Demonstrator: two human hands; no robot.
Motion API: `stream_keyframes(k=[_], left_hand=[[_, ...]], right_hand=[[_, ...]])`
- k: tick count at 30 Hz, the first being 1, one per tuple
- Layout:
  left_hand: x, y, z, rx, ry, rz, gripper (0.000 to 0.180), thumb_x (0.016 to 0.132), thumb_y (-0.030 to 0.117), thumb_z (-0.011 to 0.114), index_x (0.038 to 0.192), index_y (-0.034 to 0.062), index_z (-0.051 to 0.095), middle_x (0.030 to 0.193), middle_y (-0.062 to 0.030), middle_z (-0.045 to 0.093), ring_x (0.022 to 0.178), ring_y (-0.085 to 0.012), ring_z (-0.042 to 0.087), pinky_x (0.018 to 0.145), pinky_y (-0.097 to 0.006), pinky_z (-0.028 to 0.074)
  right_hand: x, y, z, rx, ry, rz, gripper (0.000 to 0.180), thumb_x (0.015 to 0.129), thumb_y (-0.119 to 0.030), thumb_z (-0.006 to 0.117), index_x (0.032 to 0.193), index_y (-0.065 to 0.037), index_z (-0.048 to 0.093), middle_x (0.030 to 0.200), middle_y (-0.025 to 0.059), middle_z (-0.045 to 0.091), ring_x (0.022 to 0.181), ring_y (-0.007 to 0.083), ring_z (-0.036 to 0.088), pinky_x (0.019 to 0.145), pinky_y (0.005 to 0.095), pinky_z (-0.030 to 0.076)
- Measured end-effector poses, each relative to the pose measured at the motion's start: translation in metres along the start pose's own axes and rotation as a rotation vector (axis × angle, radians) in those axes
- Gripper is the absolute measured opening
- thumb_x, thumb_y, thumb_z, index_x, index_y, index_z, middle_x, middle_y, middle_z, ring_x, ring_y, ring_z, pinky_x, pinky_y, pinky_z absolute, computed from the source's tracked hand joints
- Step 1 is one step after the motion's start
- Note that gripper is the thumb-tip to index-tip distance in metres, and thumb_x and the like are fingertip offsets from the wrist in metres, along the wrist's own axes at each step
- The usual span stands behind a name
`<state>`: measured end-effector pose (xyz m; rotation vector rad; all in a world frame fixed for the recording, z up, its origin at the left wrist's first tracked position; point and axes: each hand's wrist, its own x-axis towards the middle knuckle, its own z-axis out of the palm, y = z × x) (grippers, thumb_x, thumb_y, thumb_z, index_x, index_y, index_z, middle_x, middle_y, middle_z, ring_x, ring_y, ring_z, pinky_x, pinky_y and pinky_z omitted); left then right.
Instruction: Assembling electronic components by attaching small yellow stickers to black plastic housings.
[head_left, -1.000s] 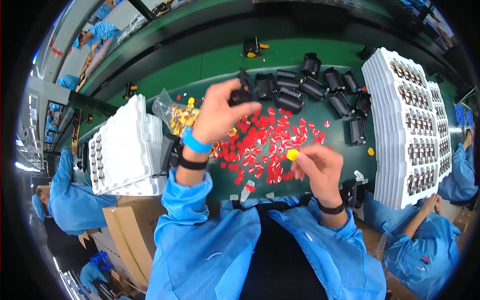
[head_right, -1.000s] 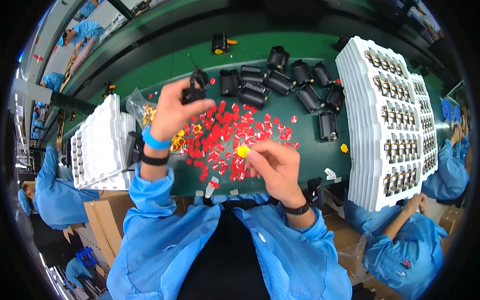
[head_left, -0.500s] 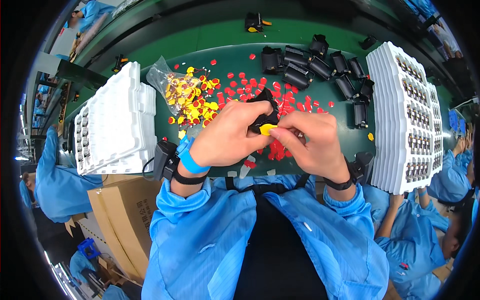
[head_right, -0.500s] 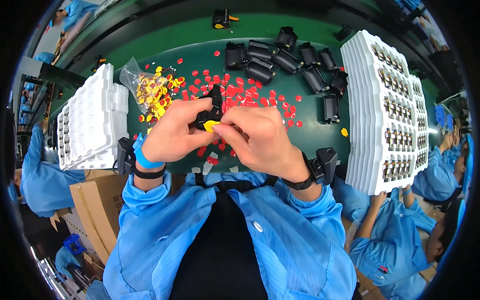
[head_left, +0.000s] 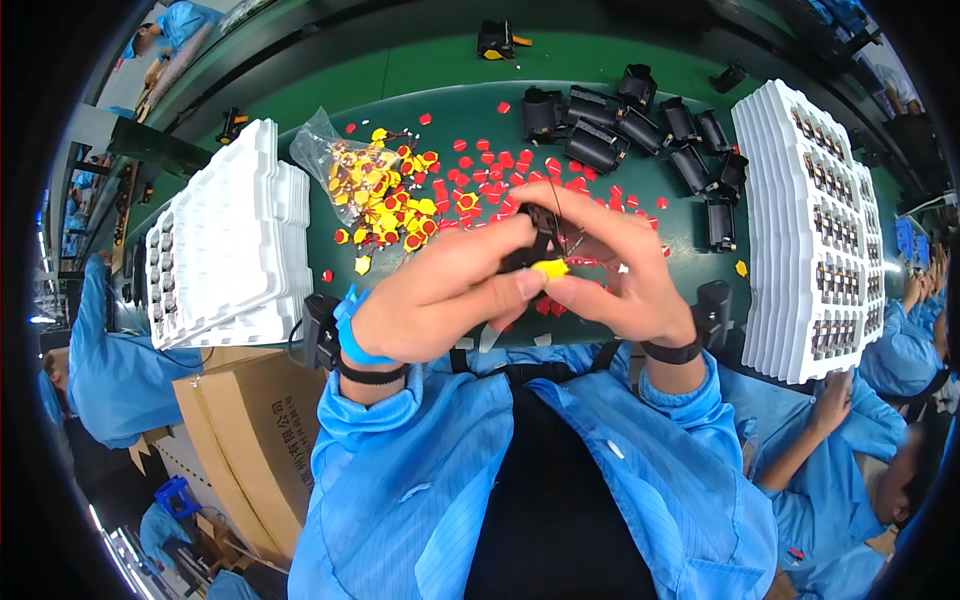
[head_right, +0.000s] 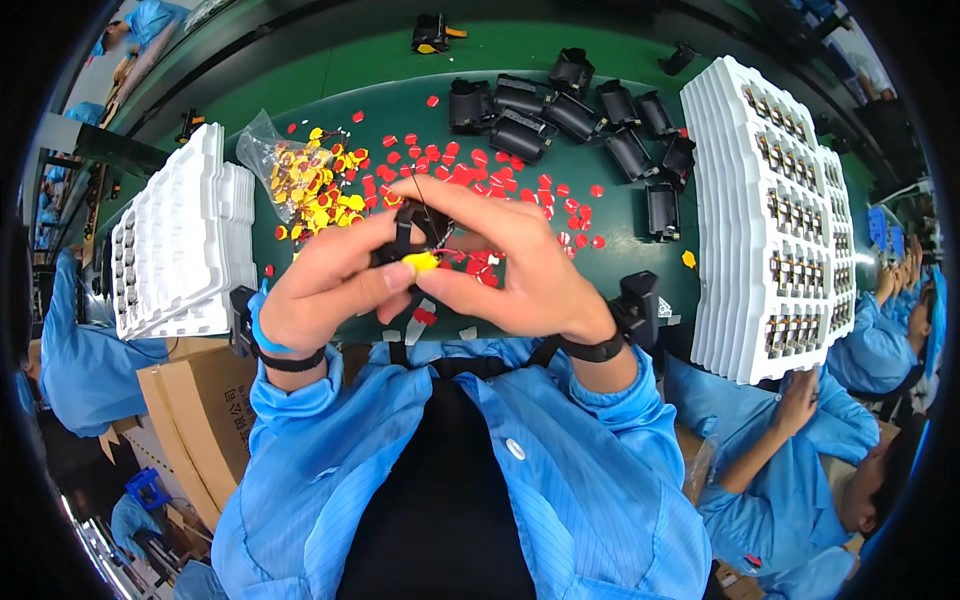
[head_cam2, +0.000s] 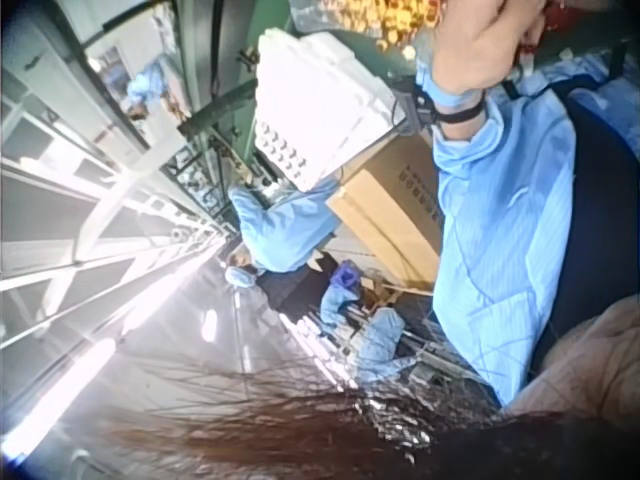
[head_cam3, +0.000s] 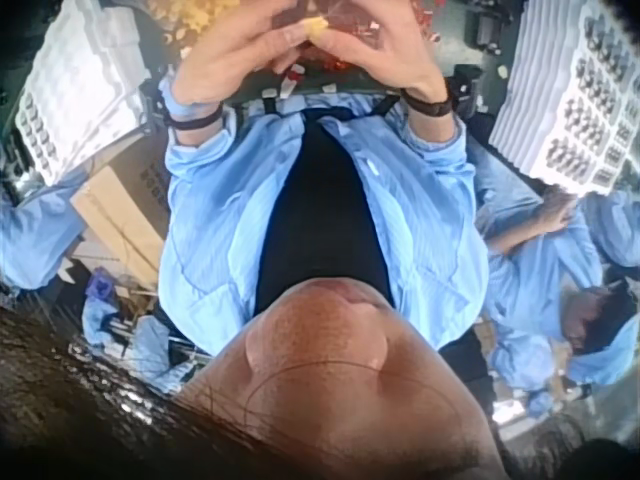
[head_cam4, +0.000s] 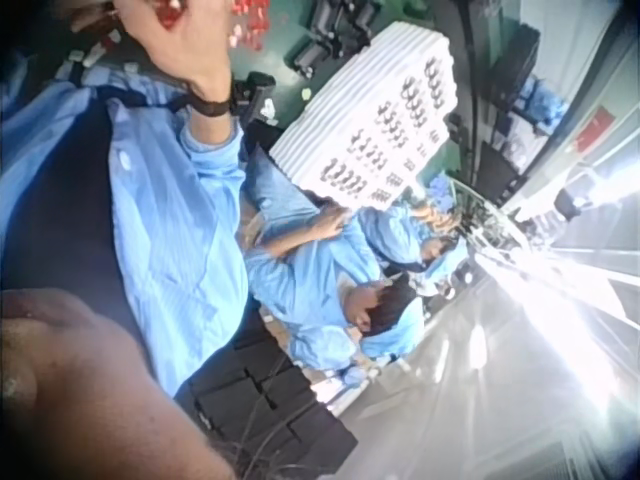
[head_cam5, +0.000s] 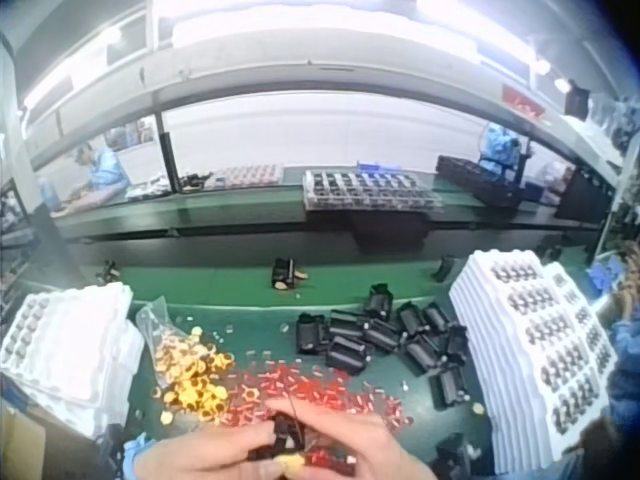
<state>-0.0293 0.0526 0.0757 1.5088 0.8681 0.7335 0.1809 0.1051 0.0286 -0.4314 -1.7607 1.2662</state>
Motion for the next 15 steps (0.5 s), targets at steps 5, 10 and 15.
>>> stream_keyframes(k=[5,10,15], left_hand=[[-0.016,-0.006,0.019,-0.068,0.325,0.039,0.014,0.098,0.009,0.057,0.105,-0.0027,0.056,0.066,-0.0031,0.051,0.06,-0.0083,0.051,0.053,-0.027,0.04],[-0.012,-0.03,0.019,0.142,0.187,0.208,0.022,0.094,0.022,0.062,0.095,0.0017,0.054,0.07,-0.0174,0.057,0.063,-0.0351,0.06,0.055,-0.042,0.043],[-0.051,-0.031,0.02,0.613,0.264,0.044,0.028,0.094,0.025,0.064,0.11,0.002,0.059,0.084,-0.0204,0.064,0.077,-0.0384,0.065,0.065,-0.047,0.05]], right_hand=[[-0.004,0.009,0.017,-0.019,0.071,-0.064,0.061,0.074,-0.004,0.08,0.131,0.007,0.059,0.115,0.0194,0.07,0.102,0.0216,0.071,0.087,0.0339,0.059],[-0.024,0.005,0.018,-0.048,0.051,0.107,0.06,0.07,-0.004,0.081,0.125,0.008,0.062,0.113,0.0208,0.07,0.104,0.0236,0.07,0.09,0.0333,0.055],[-0.039,0.015,0.008,-0.447,-0.151,0.122,0.058,0.066,-0.004,0.083,0.121,-0.001,0.066,0.127,0.0231,0.064,0.116,0.0325,0.065,0.099,0.0387,0.05]])
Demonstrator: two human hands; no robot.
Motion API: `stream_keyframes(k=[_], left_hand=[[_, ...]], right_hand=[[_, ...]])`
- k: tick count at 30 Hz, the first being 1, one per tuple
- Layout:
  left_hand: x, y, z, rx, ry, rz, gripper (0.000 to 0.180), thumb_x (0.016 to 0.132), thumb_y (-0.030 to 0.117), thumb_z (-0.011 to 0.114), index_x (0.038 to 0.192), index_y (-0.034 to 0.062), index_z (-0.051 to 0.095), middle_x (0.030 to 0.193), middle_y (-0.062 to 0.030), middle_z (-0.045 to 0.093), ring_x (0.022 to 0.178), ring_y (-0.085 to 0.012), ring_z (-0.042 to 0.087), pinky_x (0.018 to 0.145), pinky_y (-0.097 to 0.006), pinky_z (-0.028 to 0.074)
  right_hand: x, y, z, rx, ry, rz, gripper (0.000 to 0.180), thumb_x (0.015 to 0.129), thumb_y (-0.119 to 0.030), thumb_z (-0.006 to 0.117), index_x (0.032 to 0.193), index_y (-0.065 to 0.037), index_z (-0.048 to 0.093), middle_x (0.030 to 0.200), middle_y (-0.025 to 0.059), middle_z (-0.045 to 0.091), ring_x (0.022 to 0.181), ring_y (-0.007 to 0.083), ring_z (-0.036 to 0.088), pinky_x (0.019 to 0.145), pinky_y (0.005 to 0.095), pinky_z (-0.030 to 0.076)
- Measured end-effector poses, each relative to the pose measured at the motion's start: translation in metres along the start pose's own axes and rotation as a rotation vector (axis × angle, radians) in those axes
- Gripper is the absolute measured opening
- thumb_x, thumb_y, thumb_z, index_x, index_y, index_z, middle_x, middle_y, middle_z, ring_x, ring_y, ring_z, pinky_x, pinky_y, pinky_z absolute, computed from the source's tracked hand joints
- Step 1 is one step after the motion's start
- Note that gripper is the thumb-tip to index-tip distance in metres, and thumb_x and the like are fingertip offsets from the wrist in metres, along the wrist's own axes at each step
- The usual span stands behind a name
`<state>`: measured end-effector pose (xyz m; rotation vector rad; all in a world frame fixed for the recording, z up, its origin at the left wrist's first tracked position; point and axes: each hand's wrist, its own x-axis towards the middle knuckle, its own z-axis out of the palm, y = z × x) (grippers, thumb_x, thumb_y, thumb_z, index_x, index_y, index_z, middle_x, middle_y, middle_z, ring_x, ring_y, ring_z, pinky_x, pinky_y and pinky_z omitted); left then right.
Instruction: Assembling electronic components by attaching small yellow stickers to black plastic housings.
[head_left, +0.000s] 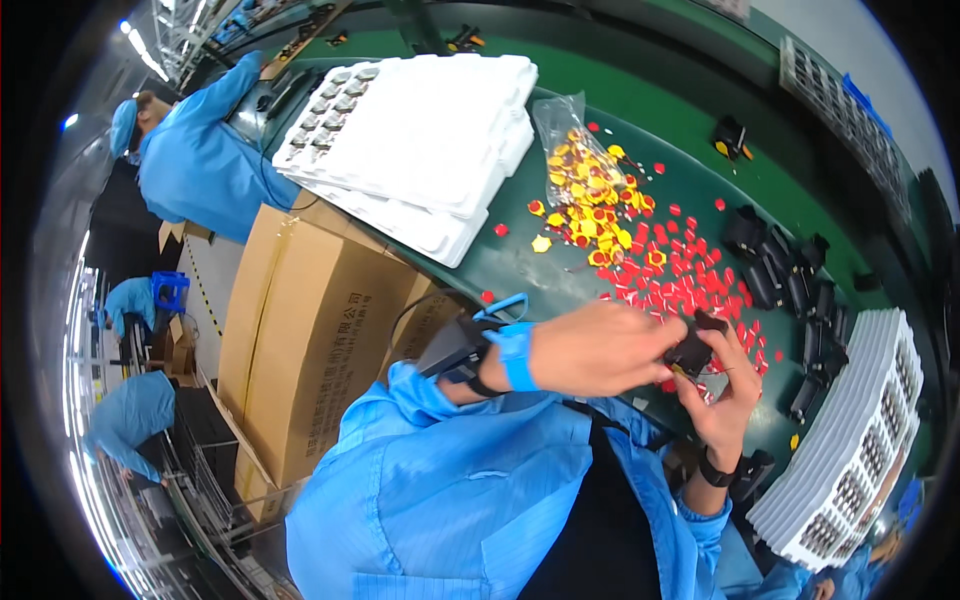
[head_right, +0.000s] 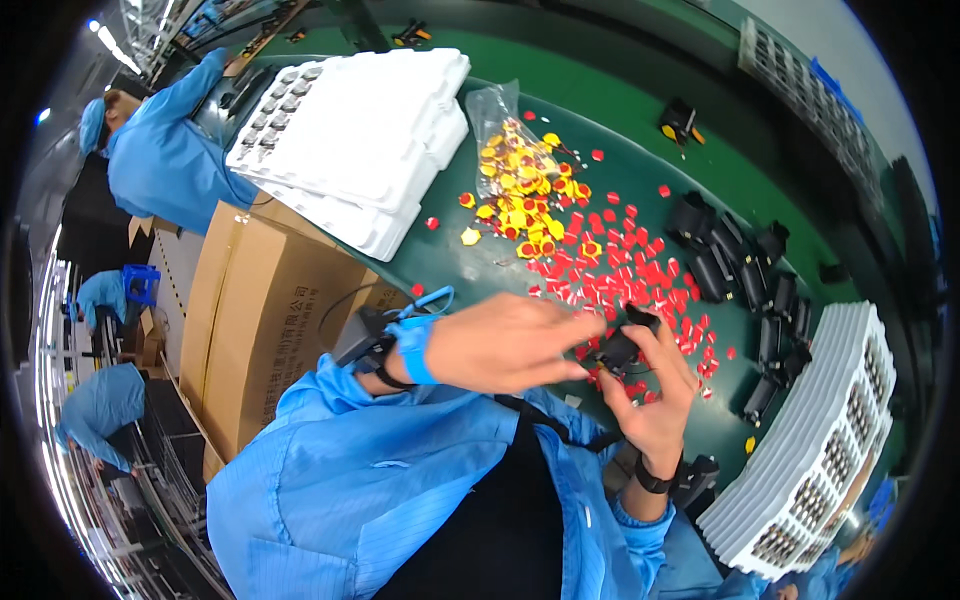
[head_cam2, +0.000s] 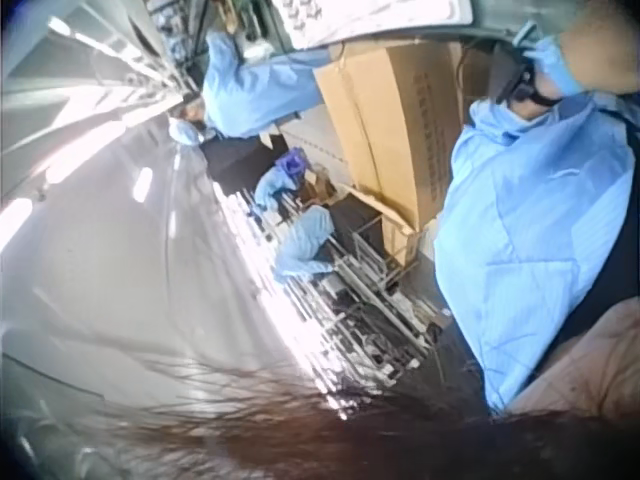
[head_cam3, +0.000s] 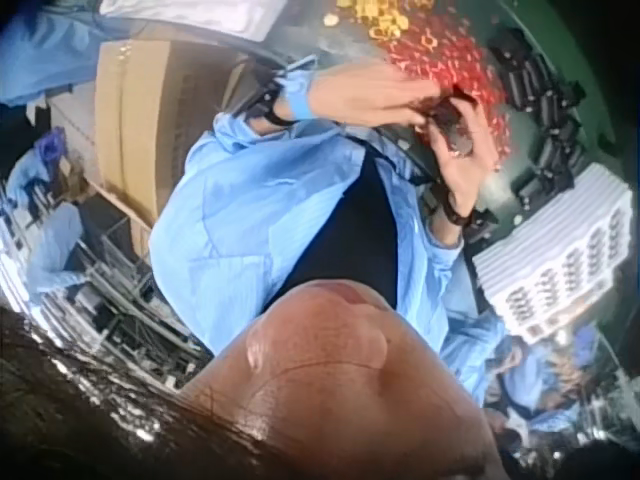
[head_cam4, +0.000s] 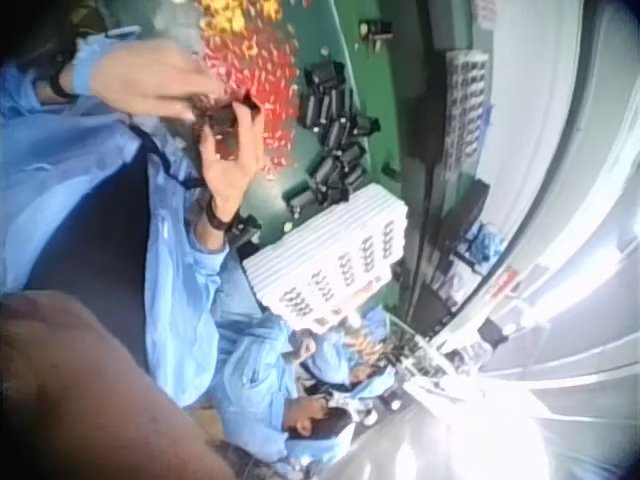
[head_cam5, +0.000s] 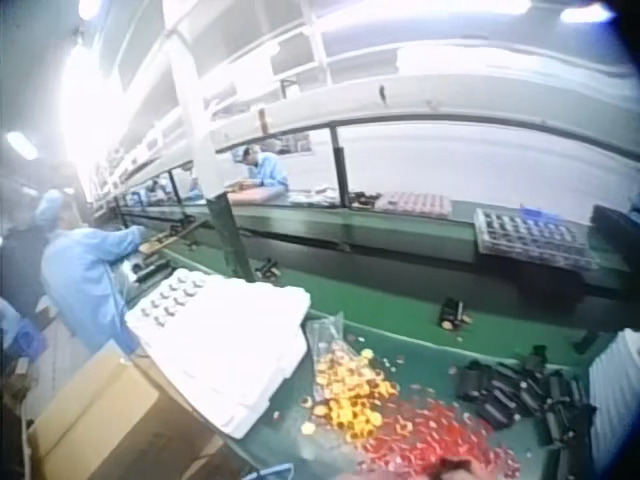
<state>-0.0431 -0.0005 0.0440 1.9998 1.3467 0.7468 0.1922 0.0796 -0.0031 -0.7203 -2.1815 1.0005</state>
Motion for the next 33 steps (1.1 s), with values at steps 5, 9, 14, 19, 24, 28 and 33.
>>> stream_keyframes(k=[5,9,14,19,24,28,33], left_hand=[[-0.054,-0.021,-0.109,0.326,0.696,-0.339,0.019,0.092,0.012,0.063,0.106,-0.0017,0.064,0.089,-0.0155,0.069,0.076,-0.0288,0.068,0.072,-0.034,0.053],[-0.11,-0.133,-0.19,1.048,0.788,-0.538,0.037,0.097,0.028,0.06,0.123,0.0028,0.061,0.116,-0.0251,0.063,0.104,-0.0359,0.064,0.086,-0.043,0.05],[-0.159,-0.185,-0.187,0.863,0.546,-0.633,0.055,0.097,0.049,0.052,0.138,0.0115,0.055,0.148,-0.0295,0.041,0.139,-0.0443,0.036,0.111,-0.057,0.029],[-0.175,-0.161,-0.192,0.845,0.497,-0.686,0.051,0.097,0.043,0.055,0.137,0.011,0.056,0.15,-0.0277,0.04,0.138,-0.0427,0.04,0.112,-0.053,0.029],[-0.152,-0.148,-0.285,1.11,0.647,-0.564,0.031,0.092,0.027,0.062,0.116,0.0088,0.068,0.109,-0.0203,0.068,0.11,-0.0386,0.061,0.098,-0.048,0.046],[-0.151,-0.232,-0.343,1.223,0.439,-0.67,0.02,0.081,0.014,0.065,0.1,0.0111,0.072,0.096,-0.0208,0.069,0.095,-0.0404,0.066,0.085,-0.05,0.054],[-0.151,-0.324,-0.364,1.199,0.218,-0.49,0.014,0.083,0.01,0.054,0.082,0.0049,0.067,0.088,-0.021,0.067,0.082,-0.0392,0.064,0.074,-0.048,0.051]], right_hand=[[-0.003,0.032,0.01,-0.271,-0.021,0.005,0.062,0.061,-0.011,0.088,0.118,-0.003,0.064,0.152,0.0223,0.042,0.145,0.0437,0.033,0.117,0.0549,0.029],[-0.008,0.019,-0.005,-0.315,-0.088,0.031,0.067,0.06,-0.013,0.088,0.121,-0.004,0.063,0.152,0.0223,0.041,0.148,0.0461,0.025,0.118,0.0568,0.025],[-0.01,-0.004,-0.024,-0.278,0.031,0.05,0.061,0.069,-0.02,0.081,0.124,-0.001,0.063,0.149,0.0216,0.046,0.147,0.0455,0.028,0.115,0.0553,0.027],[-0.024,0.005,-0.035,-0.1,0.221,0.058,0.054,0.077,-0.019,0.069,0.126,0.003,0.062,0.143,0.0245,0.052,0.147,0.0416,0.031,0.115,0.0513,0.032],[-0.017,0.001,-0.037,-0.105,0.277,0.056,0.045,0.077,-0.016,0.07,0.117,0.004,0.064,0.133,0.024,0.059,0.141,0.0463,0.038,0.11,0.0531,0.035],[-0.014,-0.002,-0.034,-0.004,0.211,0.006,0.04,0.075,-0.01,0.07,0.112,0.005,0.066,0.122,0.022,0.066,0.13,0.0447,0.052,0.108,0.0534,0.039],[-0.032,-0.016,-0.029,-0.104,0.24,0.083,0.031,0.074,-0.007,0.073,0.102,0.005,0.069,0.105,0.0204,0.071,0.114,0.0385,0.065,0.102,0.046,0.047]])
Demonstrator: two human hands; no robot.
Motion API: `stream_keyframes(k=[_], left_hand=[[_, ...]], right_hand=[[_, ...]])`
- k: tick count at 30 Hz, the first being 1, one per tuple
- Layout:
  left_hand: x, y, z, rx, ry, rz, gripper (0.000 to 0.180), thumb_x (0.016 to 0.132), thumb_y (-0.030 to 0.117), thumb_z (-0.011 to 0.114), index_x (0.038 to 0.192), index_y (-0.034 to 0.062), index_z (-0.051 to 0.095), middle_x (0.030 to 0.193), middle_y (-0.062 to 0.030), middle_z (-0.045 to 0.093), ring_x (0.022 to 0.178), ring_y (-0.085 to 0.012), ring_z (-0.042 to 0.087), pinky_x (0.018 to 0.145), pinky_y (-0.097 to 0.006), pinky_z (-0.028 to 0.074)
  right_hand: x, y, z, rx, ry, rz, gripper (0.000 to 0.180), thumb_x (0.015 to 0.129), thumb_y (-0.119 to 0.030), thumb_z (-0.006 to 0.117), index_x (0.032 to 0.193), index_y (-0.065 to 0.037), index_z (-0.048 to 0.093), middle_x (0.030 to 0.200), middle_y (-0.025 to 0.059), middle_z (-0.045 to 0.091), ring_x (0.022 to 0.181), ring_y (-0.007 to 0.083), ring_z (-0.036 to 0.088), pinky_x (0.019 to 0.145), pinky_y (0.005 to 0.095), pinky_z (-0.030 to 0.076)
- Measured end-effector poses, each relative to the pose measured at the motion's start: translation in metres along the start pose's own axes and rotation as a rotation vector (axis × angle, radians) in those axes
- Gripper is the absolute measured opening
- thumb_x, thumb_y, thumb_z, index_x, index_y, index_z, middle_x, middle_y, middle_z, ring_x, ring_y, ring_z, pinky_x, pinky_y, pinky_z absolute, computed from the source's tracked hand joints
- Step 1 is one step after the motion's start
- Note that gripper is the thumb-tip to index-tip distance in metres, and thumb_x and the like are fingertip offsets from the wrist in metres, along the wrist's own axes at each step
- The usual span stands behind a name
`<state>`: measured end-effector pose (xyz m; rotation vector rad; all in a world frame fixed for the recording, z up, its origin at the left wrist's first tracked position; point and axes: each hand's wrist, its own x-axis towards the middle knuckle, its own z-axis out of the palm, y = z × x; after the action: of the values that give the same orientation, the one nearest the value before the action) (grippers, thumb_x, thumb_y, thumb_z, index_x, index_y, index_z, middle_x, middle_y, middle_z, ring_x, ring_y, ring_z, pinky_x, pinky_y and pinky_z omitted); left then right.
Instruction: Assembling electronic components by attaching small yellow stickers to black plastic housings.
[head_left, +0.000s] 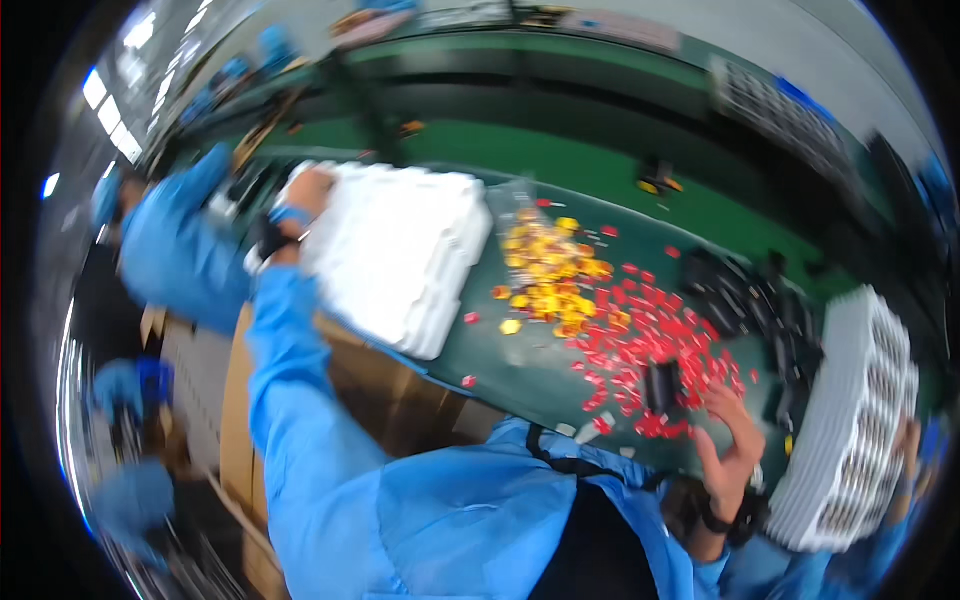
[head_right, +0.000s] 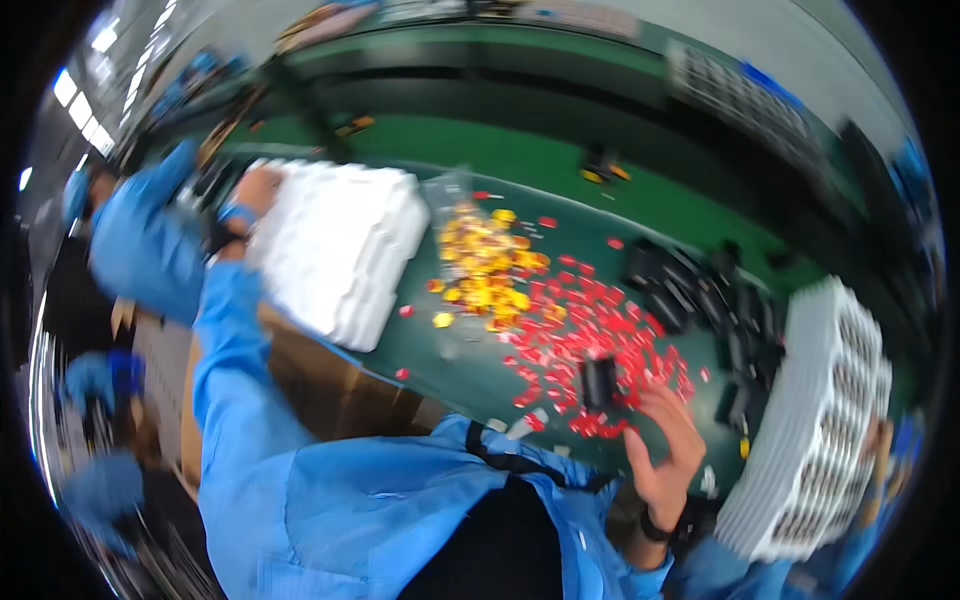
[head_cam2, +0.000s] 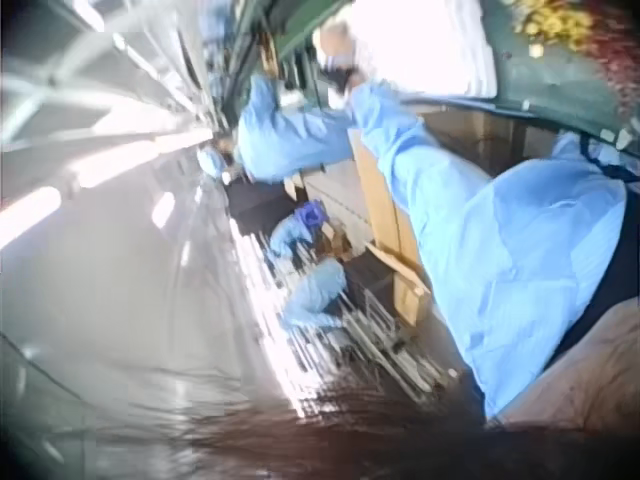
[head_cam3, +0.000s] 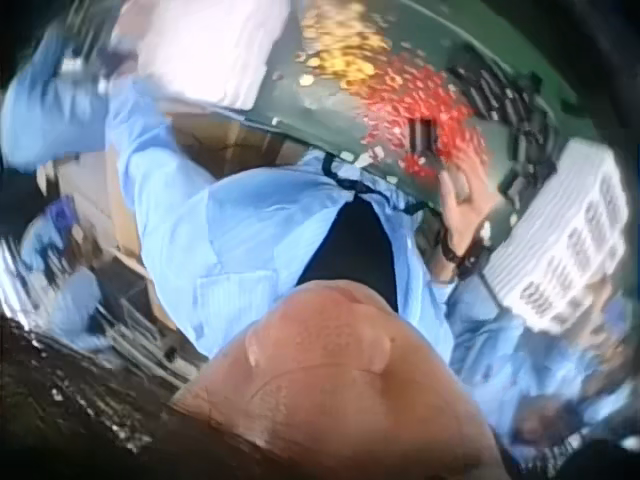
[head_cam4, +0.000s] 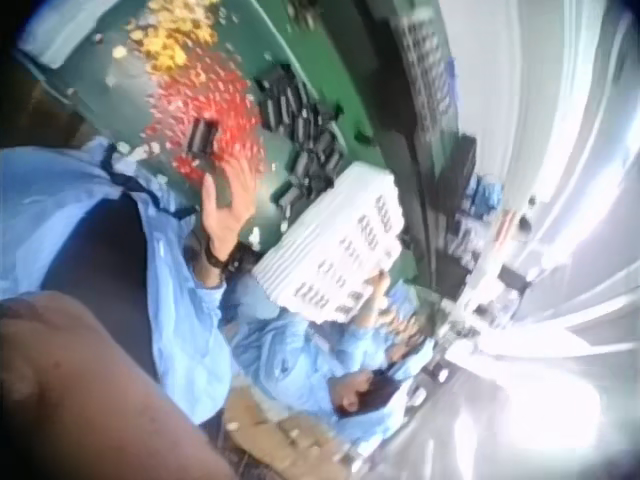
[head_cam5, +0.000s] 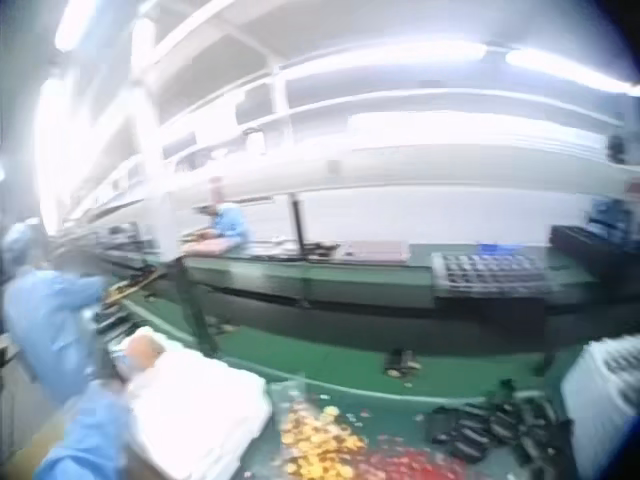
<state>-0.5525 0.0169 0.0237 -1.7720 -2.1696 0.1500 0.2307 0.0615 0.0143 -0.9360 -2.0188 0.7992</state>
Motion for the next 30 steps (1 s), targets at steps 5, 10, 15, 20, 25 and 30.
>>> stream_keyframes(k=[5,10,15,20,25,30], left_hand=[[-0.002,-0.01,0.012,-0.025,-0.041,-0.034,0.02,0.09,0.013,0.053,0.094,0.003,0.07,0.095,-0.0196,0.069,0.089,-0.0362,0.065,0.081,-0.044,0.052],[-0.004,0.086,-0.077,-0.029,0.158,-0.066,0.019,0.088,0.011,0.056,0.098,0.0026,0.07,0.099,-0.0192,0.069,0.094,-0.0363,0.066,0.085,-0.046,0.051],[-0.058,0.212,-0.171,-0.271,0.428,0.112,0.02,0.087,0.009,0.059,0.102,0.0021,0.071,0.104,-0.0188,0.069,0.1,-0.0364,0.066,0.09,-0.047,0.051],[-0.094,0.329,-0.195,-0.625,0.254,0.711,0.023,0.086,0.007,0.061,0.105,0.0017,0.071,0.109,-0.0183,0.069,0.105,-0.0365,0.067,0.095,-0.048,0.05],[-0.103,0.449,-0.206,-1.007,0.157,1.001,0.021,0.071,0.003,0.067,0.09,-0.006,0.07,0.083,-0.0215,0.066,0.076,-0.0382,0.066,0.067,-0.042,0.054],[-0.098,0.477,-0.19,-1.021,0.101,0.887,0.036,0.063,0.001,0.073,0.099,0.0011,0.074,0.095,-0.0152,0.067,0.082,-0.0333,0.066,0.069,-0.04,0.055]], right_hand=[[-0.009,0.022,0.008,0.077,0.058,-0.066,0.03,0.078,-0.008,0.079,0.105,0.001,0.07,0.109,0.0166,0.072,0.112,0.0352,0.067,0.095,0.0436,0.053],[-0.009,0.022,0.014,0.228,0.245,-0.197,0.025,0.08,-0.002,0.074,0.103,0.003,0.066,0.103,0.0169,0.069,0.113,0.0372,0.063,0.092,0.0438,0.053],[-0.012,0.017,0.018,0.224,0.374,-0.214,0.02,0.081,0.001,0.07,0.1,0.004,0.065,0.094,0.0161,0.068,0.105,0.0375,0.065,0.083,0.0426,0.054],[-0.008,-0.016,0.043,0.507,-0.002,-0.124,0.035,0.086,-0.008,0.072,0.116,0.007,0.06,0.113,0.0243,0.064,0.113,0.0413,0.061,0.096,0.0472,0.05],[0.018,-0.032,0.069,0.631,-0.411,-0.384,0.068,0.087,-0.025,0.074,0.14,0.006,0.045,0.134,0.0294,0.048,0.122,0.0439,0.051,0.103,0.047,0.044],[0.0,-0.007,0.047,0.423,-0.139,-0.32,0.061,0.077,-0.022,0.084,0.126,0.004,0.058,0.125,0.0242,0.06,0.114,0.0409,0.062,0.095,0.0449,0.052]])
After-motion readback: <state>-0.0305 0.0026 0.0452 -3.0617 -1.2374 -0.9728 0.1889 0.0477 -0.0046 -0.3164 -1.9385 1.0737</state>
